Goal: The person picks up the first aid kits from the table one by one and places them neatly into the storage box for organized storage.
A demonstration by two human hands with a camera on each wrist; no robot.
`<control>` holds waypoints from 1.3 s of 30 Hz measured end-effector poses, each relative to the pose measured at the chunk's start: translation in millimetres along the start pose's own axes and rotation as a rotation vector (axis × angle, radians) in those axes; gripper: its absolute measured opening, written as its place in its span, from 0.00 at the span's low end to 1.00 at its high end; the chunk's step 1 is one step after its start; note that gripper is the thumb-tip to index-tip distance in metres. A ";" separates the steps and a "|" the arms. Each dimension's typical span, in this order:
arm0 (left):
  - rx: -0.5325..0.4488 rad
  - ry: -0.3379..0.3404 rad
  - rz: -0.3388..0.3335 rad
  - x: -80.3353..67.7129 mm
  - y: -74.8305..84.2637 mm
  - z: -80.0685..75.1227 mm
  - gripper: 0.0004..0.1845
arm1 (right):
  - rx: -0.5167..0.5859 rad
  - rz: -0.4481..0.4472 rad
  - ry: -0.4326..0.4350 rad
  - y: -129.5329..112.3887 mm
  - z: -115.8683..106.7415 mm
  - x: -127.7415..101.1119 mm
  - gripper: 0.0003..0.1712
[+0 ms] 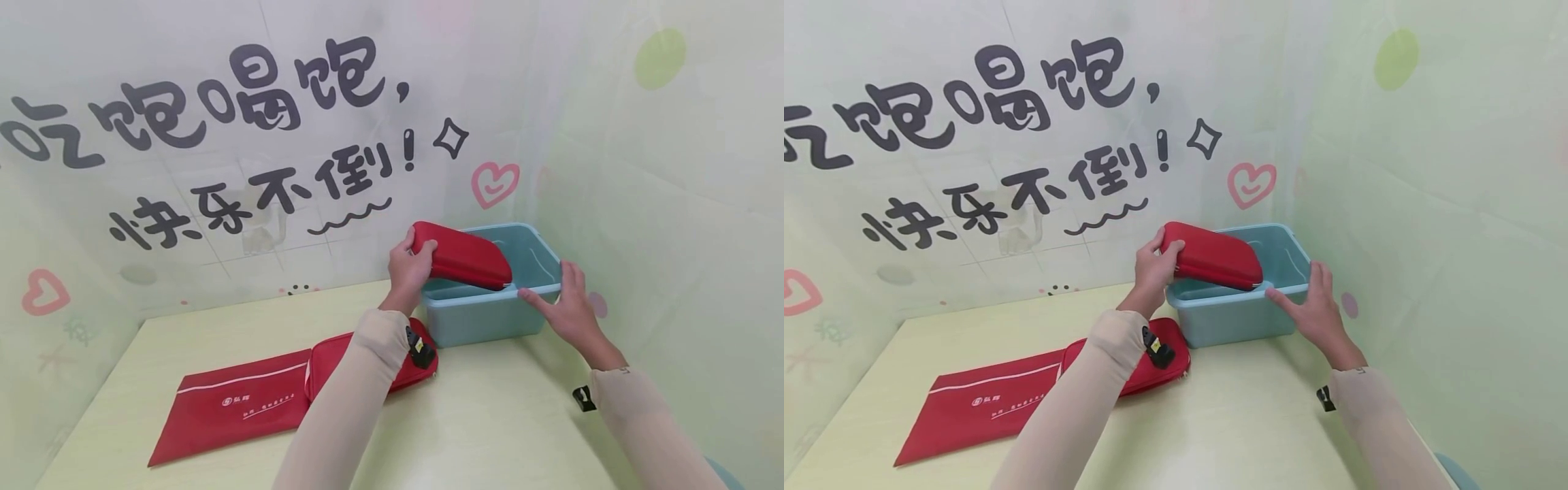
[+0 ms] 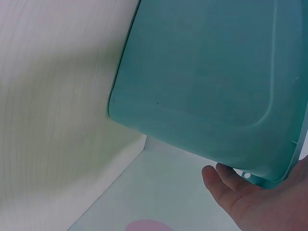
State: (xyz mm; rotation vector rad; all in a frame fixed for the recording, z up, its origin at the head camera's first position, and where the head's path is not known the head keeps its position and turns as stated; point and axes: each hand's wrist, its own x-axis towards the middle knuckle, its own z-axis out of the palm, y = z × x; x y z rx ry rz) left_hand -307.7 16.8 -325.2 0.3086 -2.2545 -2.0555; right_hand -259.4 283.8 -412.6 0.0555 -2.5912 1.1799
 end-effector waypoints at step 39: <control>0.401 -0.246 0.214 -13.1 -11.5 29.0 0.27 | 0.002 -0.026 0.003 1.9 -2.2 1.3 0.59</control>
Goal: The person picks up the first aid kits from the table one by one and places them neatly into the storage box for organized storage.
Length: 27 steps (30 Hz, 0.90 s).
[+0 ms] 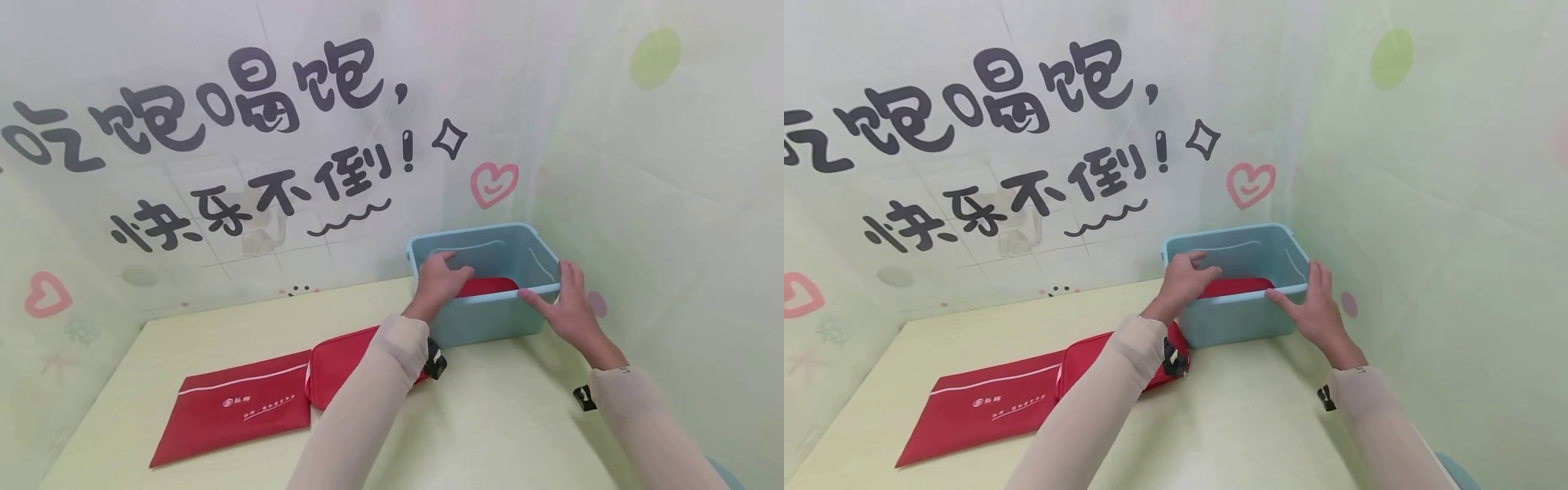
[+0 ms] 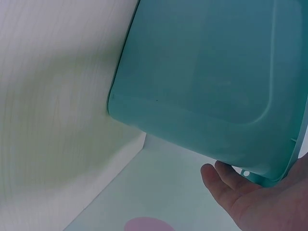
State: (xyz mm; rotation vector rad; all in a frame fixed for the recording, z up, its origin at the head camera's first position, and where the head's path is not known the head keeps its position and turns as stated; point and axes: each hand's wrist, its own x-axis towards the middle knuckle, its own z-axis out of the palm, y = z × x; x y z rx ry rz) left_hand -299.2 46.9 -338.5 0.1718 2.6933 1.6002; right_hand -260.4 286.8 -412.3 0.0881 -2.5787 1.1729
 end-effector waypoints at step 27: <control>-0.067 0.298 0.038 7.6 -59.2 -136.3 0.25 | 0.005 0.002 -0.015 -3.2 -1.2 -0.2 0.59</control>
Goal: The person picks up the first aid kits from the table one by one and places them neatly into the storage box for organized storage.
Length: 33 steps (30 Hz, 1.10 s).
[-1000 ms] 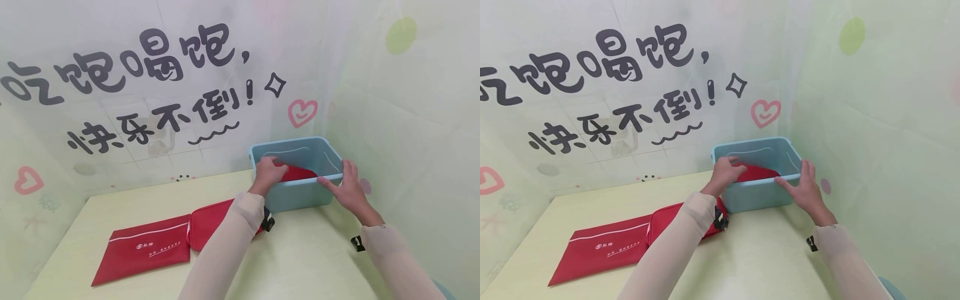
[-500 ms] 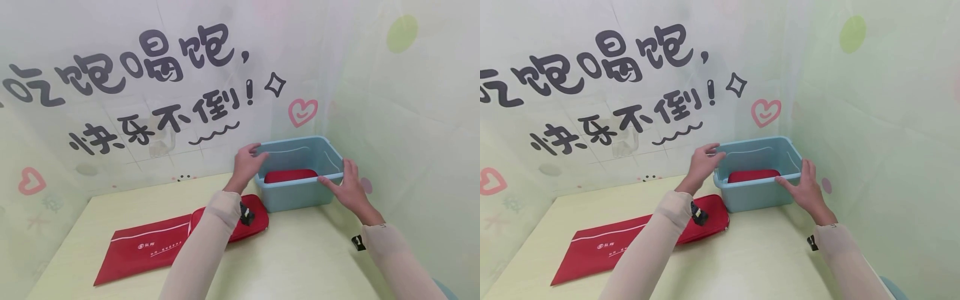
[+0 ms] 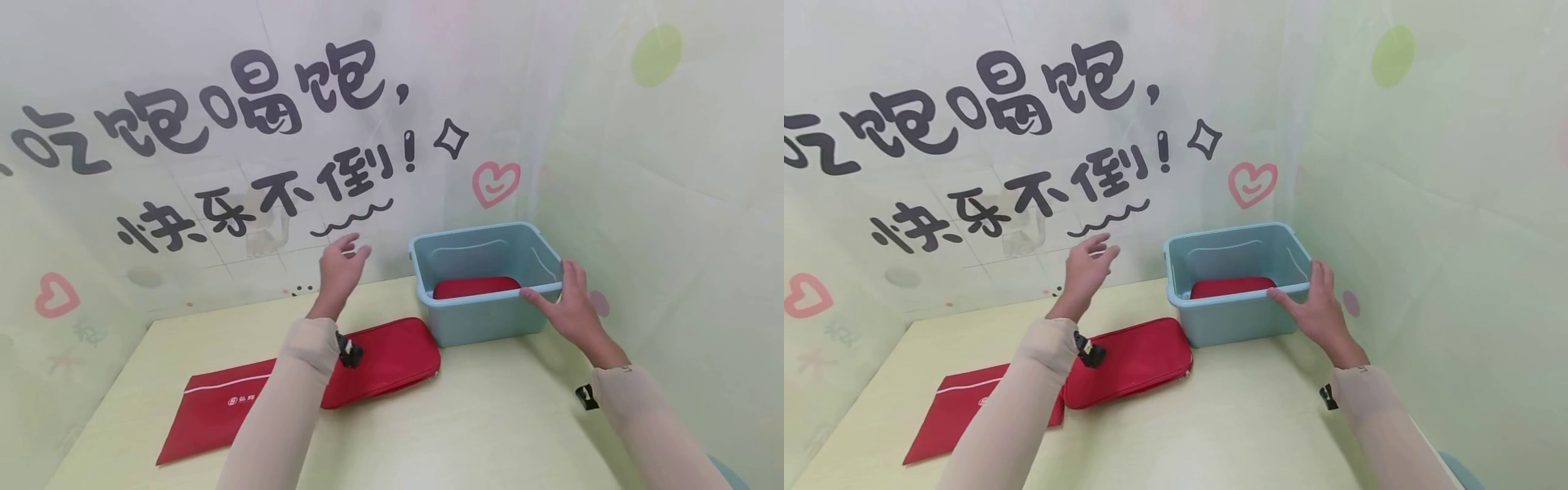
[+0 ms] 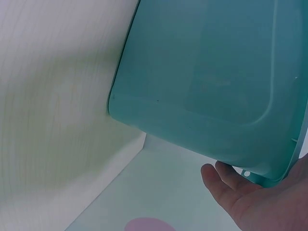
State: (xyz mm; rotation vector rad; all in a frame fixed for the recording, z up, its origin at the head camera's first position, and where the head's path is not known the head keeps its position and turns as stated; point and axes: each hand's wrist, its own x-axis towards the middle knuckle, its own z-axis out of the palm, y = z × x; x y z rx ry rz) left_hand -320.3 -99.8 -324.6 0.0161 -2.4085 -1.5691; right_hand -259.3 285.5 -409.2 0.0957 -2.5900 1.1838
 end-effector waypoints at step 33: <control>0.251 0.144 -0.346 -40.7 -157.7 -127.5 0.28 | 0.008 0.003 0.015 3.3 2.3 -0.3 0.60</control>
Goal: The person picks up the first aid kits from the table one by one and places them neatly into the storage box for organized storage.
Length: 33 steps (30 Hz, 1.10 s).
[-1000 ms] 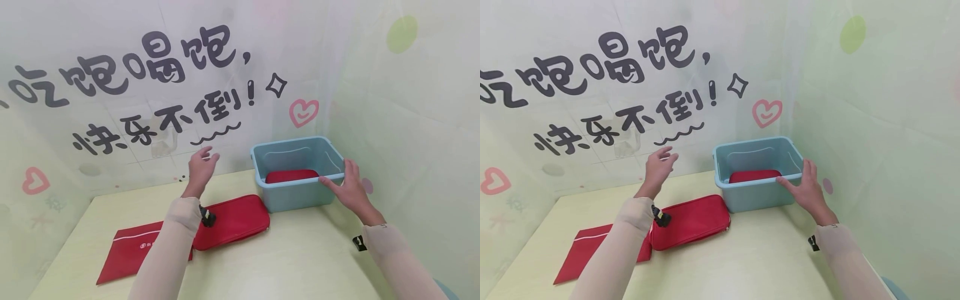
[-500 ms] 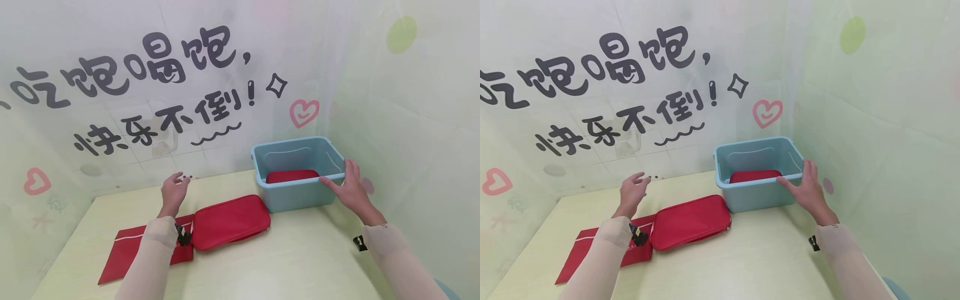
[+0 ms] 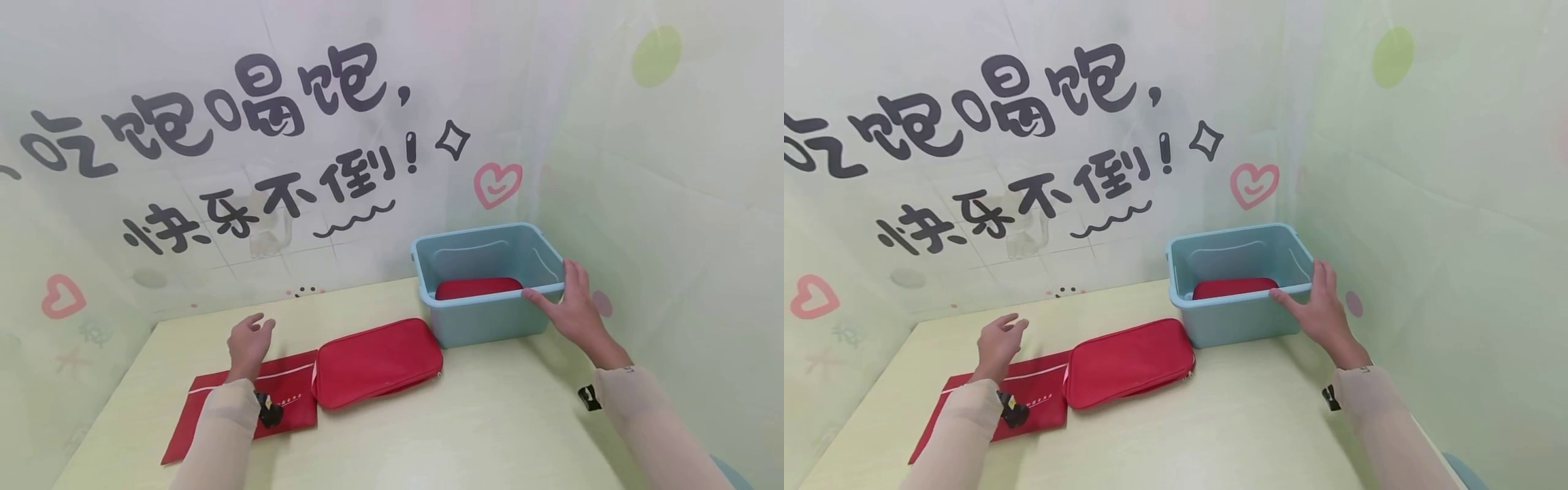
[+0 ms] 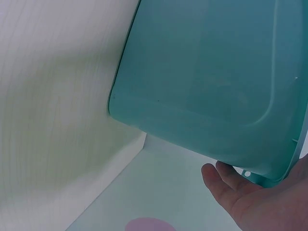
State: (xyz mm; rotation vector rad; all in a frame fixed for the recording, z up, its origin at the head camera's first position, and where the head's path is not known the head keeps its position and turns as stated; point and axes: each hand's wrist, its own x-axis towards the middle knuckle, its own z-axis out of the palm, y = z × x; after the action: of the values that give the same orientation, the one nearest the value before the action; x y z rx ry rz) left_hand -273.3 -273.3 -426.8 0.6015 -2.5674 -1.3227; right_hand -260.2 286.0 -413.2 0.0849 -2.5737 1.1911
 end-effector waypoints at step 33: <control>0.152 0.089 -0.209 -13.9 -67.6 -48.6 0.35 | -0.008 -0.003 0.000 -1.0 1.5 -1.6 0.59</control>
State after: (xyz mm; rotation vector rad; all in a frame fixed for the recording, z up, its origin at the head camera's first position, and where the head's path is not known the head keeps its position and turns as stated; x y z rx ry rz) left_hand -225.9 -338.1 -453.1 0.9576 -2.6055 -1.1351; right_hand -258.9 284.1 -413.9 0.0870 -2.5773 1.1803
